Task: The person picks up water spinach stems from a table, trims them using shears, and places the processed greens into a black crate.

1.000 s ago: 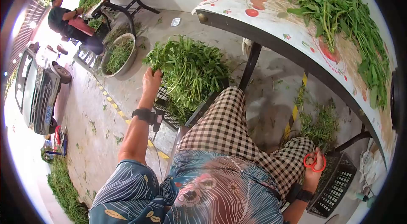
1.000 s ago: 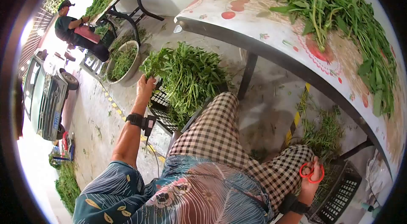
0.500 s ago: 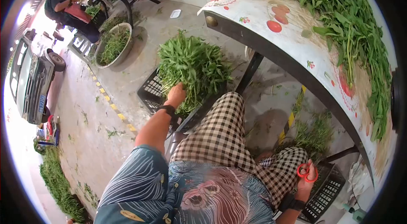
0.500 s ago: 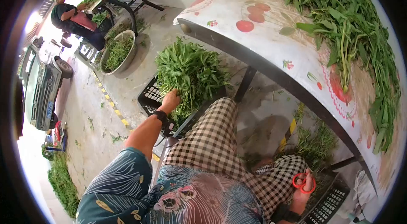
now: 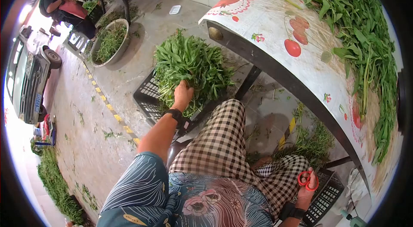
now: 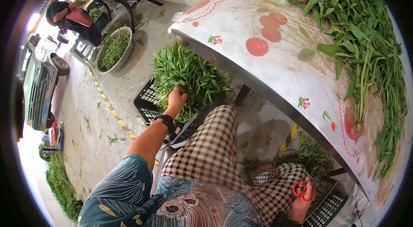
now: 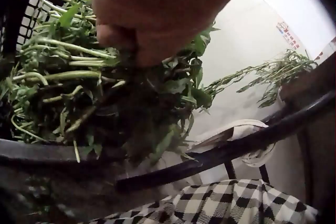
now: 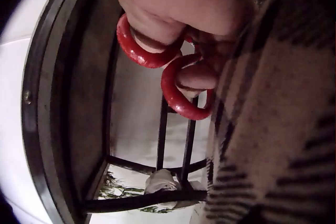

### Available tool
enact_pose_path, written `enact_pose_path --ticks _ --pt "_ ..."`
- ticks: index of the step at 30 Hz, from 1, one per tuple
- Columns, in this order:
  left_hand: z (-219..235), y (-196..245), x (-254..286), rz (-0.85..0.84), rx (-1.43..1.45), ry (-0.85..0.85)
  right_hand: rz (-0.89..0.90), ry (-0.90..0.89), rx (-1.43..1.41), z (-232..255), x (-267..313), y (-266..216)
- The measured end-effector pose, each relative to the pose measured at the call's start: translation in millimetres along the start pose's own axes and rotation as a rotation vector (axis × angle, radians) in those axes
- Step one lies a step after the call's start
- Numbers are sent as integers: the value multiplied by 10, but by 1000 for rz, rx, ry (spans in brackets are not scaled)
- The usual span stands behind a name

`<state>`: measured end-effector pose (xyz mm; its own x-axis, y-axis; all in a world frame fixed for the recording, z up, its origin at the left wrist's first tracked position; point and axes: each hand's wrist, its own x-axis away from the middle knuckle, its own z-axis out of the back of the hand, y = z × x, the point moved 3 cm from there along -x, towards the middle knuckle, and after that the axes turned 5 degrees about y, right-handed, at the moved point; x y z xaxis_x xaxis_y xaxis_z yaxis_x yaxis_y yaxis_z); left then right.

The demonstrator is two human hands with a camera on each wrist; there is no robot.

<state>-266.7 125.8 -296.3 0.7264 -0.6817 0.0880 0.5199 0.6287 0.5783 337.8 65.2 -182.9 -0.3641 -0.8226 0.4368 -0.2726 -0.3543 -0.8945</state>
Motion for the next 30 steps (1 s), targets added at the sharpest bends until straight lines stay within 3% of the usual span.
enact_pose_path --ticks 7,8,11,15,20,25,28,30 --pt "-407 -209 -301 162 67 -215 28 13 70 -31 38 -79" --pt "-500 -308 -379 58 89 -205 7 34 83 -26 48 -76" --pt "-580 -414 -544 214 23 -315 -20 80 110 2 60 -89" --pt "-448 -233 -553 319 132 -420 25 78 135 54 110 -47" --pt "-436 -365 -397 233 329 -345 22 87 105 -38 115 -56" --pt "-47 -89 -106 206 592 -355 11 21 85 104 -65 123" --pt "58 -255 -163 166 501 -405 -6 9 53 193 -137 193" --pt "227 -91 -77 160 402 -378 -10 6 16 261 -140 215"
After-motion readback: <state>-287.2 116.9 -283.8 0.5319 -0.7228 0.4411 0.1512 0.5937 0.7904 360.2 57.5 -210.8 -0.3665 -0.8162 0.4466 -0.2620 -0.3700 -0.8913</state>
